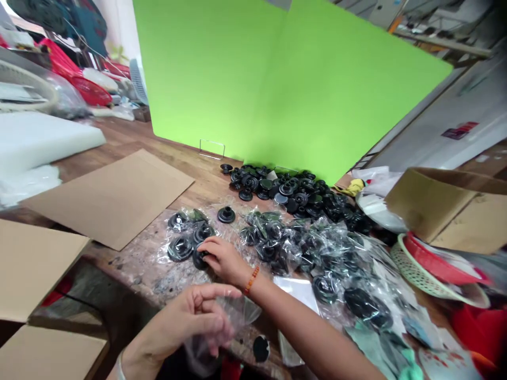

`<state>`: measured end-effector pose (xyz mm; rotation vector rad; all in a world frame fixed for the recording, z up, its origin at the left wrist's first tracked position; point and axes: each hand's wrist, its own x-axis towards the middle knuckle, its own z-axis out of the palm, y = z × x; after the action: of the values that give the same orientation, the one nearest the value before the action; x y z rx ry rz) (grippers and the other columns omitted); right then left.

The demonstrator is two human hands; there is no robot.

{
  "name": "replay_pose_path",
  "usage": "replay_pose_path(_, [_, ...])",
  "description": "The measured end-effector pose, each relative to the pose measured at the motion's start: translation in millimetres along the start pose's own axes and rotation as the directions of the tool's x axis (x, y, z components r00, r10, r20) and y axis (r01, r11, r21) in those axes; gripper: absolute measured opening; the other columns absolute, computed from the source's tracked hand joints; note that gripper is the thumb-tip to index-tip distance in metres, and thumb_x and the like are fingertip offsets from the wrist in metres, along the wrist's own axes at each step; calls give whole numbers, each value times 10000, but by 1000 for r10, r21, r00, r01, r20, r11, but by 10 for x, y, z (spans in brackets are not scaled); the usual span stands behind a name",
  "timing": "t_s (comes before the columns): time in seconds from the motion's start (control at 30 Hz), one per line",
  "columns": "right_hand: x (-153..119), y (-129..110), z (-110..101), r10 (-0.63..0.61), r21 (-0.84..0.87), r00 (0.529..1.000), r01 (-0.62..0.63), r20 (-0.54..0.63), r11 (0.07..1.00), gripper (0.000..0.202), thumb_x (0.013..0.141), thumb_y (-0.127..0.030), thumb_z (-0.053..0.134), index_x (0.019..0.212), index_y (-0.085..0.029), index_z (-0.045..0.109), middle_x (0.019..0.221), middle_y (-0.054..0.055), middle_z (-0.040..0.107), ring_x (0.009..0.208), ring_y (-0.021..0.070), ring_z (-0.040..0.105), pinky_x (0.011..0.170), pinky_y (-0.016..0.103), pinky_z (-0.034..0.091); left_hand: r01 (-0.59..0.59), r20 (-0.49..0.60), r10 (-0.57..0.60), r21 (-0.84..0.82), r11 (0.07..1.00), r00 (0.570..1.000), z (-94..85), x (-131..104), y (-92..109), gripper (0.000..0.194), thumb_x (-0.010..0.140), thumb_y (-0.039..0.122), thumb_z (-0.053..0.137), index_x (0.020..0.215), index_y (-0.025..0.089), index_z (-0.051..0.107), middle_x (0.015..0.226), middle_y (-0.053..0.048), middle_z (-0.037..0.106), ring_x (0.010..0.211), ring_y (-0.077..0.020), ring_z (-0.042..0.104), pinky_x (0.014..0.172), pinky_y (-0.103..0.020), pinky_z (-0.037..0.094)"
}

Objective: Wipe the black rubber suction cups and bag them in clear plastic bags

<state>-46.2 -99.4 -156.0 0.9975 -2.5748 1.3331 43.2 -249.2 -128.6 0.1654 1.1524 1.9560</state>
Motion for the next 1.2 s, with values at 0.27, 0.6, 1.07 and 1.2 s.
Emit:
replay_pose_path(0.27, [-625, -269, -568, 298, 27, 954, -298, -25, 954, 170, 845, -145, 566, 921, -187, 712, 963, 63, 674, 911, 184, 614, 862, 321, 464, -174, -347, 279, 306, 936, 895, 33, 126, 52, 274, 784, 430, 669, 798, 168, 748, 895, -82, 722, 823, -219, 634, 697, -302, 539])
replay_pose_path(0.6, [-953, -736, -599, 444, 374, 889, -375, -116, 848, 144, 809, -233, 659, 936, -183, 705, 840, 17, 680, 793, 153, 597, 778, 274, 453, -235, -486, 273, 138, 962, 831, 398, 246, -74, 324, 671, 373, 788, 878, 216, 595, 641, 48, 621, 601, -146, 602, 601, -258, 507])
replay_pose_path(1.07, [-1274, -699, -320, 588, 949, 793, -287, 160, 129, 290, 672, -198, 726, 660, -187, 436, 594, -73, 490, 410, 31, 293, 376, 148, 219, -152, -385, 12, -335, 930, 923, 553, 323, -268, 234, 734, 308, 765, 701, 160, 587, 663, 17, 608, 603, -117, 581, 600, -230, 482])
replay_pose_path(1.2, [-1370, -672, -307, 462, 878, 825, -445, 325, 177, 222, 741, -285, 732, 861, -196, 568, 463, -114, 404, 326, 38, 276, 337, 153, 216, -186, -274, 52, -492, 851, 960, 379, 276, -186, 232, 771, 231, 729, 680, 180, 522, 593, 52, 509, 519, -86, 499, 541, -213, 430])
